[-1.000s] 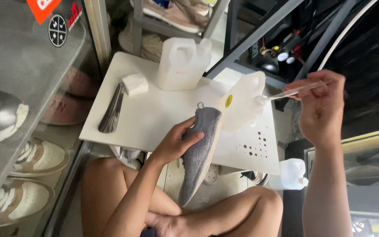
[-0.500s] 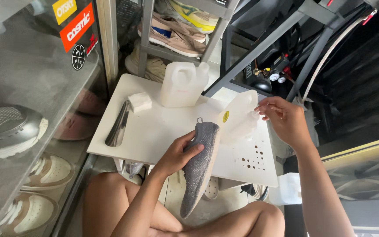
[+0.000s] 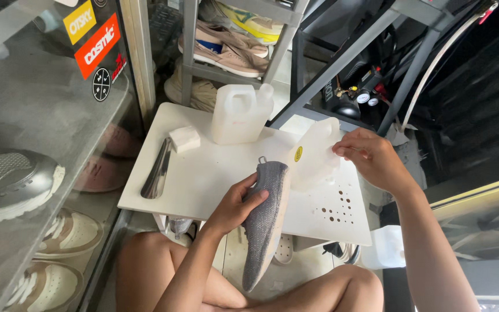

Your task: The person is cleaning a grey sneaker using a small brush and a liquid solution. They repeatedly dip the brush into a container and scrub the shoe's upper and sole.

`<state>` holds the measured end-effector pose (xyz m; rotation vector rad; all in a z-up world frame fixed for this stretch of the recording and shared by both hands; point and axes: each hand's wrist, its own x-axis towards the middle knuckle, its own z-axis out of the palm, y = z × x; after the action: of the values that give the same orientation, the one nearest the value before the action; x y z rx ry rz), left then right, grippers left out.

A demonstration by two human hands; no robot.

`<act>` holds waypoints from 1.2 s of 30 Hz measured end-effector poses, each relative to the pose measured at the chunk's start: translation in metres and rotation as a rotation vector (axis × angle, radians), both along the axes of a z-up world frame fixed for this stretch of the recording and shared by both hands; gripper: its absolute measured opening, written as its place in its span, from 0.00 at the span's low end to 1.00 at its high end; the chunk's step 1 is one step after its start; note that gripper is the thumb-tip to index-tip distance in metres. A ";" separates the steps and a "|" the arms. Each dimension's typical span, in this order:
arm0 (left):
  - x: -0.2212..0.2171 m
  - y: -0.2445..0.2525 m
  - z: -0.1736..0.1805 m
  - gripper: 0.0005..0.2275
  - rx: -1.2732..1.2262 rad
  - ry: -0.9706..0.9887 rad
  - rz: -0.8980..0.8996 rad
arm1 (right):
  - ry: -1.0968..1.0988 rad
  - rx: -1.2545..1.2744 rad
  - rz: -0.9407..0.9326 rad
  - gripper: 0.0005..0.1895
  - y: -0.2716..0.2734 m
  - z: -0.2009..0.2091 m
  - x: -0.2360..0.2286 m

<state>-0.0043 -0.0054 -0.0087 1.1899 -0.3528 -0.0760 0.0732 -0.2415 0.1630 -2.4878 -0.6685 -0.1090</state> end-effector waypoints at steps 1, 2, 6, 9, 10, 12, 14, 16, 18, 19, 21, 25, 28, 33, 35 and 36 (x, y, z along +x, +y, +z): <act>0.001 0.000 -0.002 0.24 0.004 0.000 -0.002 | 0.000 0.004 -0.002 0.06 0.000 0.001 0.001; 0.002 -0.001 -0.004 0.24 0.005 0.004 0.005 | 0.011 0.001 -0.010 0.06 0.000 0.002 0.000; 0.001 0.002 0.008 0.27 -0.032 0.035 -0.024 | -0.010 -0.009 0.004 0.07 0.000 0.006 0.000; -0.004 0.002 0.014 0.30 -0.034 0.039 -0.042 | -0.104 0.059 -0.016 0.07 -0.006 0.004 0.003; -0.004 0.002 0.014 0.30 -0.038 0.036 -0.039 | -0.107 0.056 -0.012 0.07 -0.010 -0.001 0.007; -0.005 0.002 0.016 0.30 -0.031 0.036 -0.051 | 0.021 0.470 0.007 0.09 -0.018 -0.012 0.013; 0.000 0.002 0.013 0.29 -0.046 0.046 -0.048 | 0.041 0.539 0.033 0.09 -0.020 -0.015 0.013; 0.003 0.002 0.009 0.28 -0.058 0.060 -0.048 | 0.062 0.611 0.055 0.10 -0.022 -0.016 0.012; 0.005 0.000 0.005 0.28 -0.106 0.079 -0.022 | 0.050 0.592 0.035 0.15 -0.023 -0.014 0.010; 0.005 0.001 0.006 0.28 -0.107 0.083 -0.023 | 0.053 0.591 0.033 0.15 -0.025 -0.013 0.009; 0.004 0.001 0.009 0.28 -0.110 0.082 -0.010 | -0.032 0.623 -0.002 0.08 -0.029 -0.011 0.007; 0.007 0.001 0.006 0.27 -0.126 0.097 0.000 | -0.100 0.708 -0.011 0.06 -0.040 -0.024 0.017; 0.008 0.000 0.002 0.28 -0.145 0.112 0.000 | 0.010 0.955 -0.045 0.06 -0.046 -0.036 0.027; 0.007 -0.001 0.006 0.28 -0.118 0.126 -0.010 | 0.249 1.284 -0.183 0.05 -0.052 -0.055 0.040; 0.008 -0.002 0.002 0.29 -0.115 0.135 -0.011 | 0.324 1.372 -0.208 0.05 -0.053 -0.067 0.044; 0.009 -0.002 0.000 0.29 -0.116 0.142 -0.005 | 0.401 1.455 -0.226 0.04 -0.053 -0.073 0.047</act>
<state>0.0049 -0.0076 -0.0089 1.0629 -0.2319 -0.1419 0.1203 -0.2941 0.0902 -1.0934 -0.0166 -0.1128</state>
